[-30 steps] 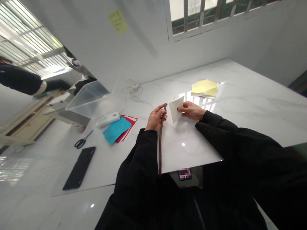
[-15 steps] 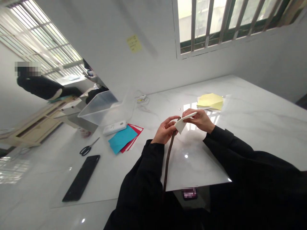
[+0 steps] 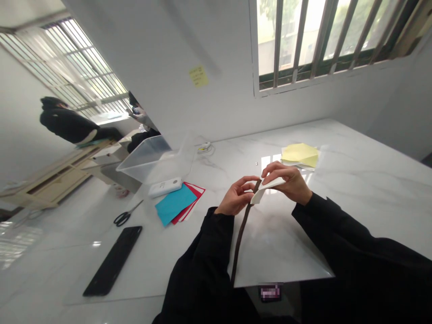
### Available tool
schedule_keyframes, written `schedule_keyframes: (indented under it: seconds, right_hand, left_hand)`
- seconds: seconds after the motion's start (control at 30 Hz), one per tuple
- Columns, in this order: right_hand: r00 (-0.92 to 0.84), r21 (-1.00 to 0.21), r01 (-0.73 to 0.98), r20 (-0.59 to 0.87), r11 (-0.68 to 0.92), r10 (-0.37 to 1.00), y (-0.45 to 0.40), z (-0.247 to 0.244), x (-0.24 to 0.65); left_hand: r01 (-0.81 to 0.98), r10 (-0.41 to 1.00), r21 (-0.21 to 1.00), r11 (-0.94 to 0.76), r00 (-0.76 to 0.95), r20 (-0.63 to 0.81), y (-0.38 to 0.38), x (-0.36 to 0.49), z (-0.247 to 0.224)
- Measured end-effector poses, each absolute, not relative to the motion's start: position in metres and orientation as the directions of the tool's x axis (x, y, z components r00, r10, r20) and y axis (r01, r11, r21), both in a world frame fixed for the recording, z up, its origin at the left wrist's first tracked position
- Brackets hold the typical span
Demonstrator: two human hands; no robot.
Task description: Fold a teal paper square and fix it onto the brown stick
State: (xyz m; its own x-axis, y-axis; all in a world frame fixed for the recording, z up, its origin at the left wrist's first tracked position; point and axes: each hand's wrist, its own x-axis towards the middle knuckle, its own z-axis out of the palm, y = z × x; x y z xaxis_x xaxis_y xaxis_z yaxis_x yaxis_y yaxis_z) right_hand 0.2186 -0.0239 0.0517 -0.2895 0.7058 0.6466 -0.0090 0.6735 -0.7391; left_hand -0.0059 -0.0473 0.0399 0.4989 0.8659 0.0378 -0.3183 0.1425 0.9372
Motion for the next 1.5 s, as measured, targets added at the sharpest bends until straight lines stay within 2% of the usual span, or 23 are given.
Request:
schedule_keyframes:
  seconds: [0.23, 0.47, 0.57, 0.7, 0.8, 0.9, 1.1, 1.5]
  right_hand:
    - [-0.263, -0.687, -0.006, 0.702, 0.727, 0.661, -0.025, 0.054, 0.219]
    - [-0.282, -0.768, 0.019, 0.61, 0.64, 0.741, -0.025, 0.052, 0.221]
    - [-0.311, -0.836, -0.027, 0.528, 0.549, 0.79, -0.024, 0.05, 0.221]
    - [-0.363, -0.94, -0.119, 0.342, 0.321, 0.867, -0.022, 0.045, 0.22]
    - [-0.376, -0.968, -0.181, 0.229, 0.171, 0.898, -0.021, 0.039, 0.217]
    - [-0.369, -0.964, -0.25, 0.185, 0.094, 0.911, -0.02, 0.033, 0.212]
    - [-0.319, -0.928, -0.371, 0.173, 0.045, 0.932, -0.022, 0.029, 0.2]
    - [-0.25, -0.884, -0.462, 0.047, -0.076, 0.967, -0.012, 0.015, 0.198]
  left_hand:
    - [-0.323, 0.855, 0.939, 0.122, 0.514, 0.066, -0.046, -0.007, 0.037]
    - [-0.315, 0.861, 0.941, 0.119, 0.505, 0.06, -0.046, -0.004, 0.039]
    - [-0.3, 0.876, 0.948, 0.108, 0.479, 0.052, -0.045, -0.003, 0.039]
    - [-0.258, 0.908, 0.961, 0.095, 0.419, 0.023, -0.041, -0.001, 0.032]
    - [-0.233, 0.927, 0.97, 0.072, 0.375, 0.021, -0.039, 0.0, 0.026]
    - [-0.22, 0.932, 0.974, 0.056, 0.361, 0.028, -0.036, 0.001, 0.024]
    - [-0.235, 0.935, 0.971, 0.044, 0.351, 0.043, -0.033, 0.001, 0.024]
    - [-0.156, 0.921, 0.987, 0.032, 0.389, 0.032, -0.031, 0.003, 0.021]
